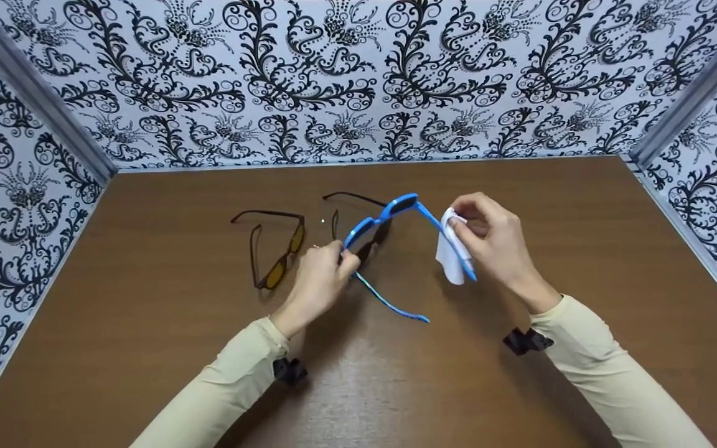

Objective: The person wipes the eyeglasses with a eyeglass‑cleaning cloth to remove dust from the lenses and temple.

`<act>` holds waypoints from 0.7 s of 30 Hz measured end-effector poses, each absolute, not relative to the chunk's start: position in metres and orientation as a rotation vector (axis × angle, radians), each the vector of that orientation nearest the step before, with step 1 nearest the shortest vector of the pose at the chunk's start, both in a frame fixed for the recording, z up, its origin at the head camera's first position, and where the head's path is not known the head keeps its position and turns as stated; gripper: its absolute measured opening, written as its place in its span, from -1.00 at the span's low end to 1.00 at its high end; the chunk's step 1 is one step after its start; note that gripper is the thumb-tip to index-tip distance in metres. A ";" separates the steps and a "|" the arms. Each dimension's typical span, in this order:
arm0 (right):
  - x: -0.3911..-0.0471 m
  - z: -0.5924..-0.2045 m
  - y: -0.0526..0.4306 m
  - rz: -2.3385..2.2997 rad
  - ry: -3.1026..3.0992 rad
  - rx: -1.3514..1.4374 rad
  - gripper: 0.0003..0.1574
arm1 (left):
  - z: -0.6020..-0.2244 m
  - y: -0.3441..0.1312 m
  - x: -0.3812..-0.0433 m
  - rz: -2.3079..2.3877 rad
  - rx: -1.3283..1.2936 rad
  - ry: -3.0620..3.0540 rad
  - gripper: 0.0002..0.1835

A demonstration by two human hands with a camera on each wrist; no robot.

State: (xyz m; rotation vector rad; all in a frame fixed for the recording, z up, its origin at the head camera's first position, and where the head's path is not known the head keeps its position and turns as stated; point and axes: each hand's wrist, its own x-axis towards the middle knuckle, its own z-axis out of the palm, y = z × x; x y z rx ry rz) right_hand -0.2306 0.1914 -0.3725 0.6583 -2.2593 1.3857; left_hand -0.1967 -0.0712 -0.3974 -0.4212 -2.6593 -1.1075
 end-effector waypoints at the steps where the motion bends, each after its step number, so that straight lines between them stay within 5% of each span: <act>1: -0.232 -0.372 0.191 1.401 -2.267 0.647 -0.81 | -0.399 -0.069 -0.196 -1.099 -0.448 -2.660 -0.80; 10: -0.246 -0.367 0.197 1.539 -2.353 0.546 -0.80 | -0.399 -0.057 -0.188 -1.176 -0.624 -2.648 -0.77; 21: -0.239 -0.373 0.201 1.596 -2.342 0.575 -0.82 | -0.396 -0.066 -0.198 -1.177 -0.494 -2.638 -0.76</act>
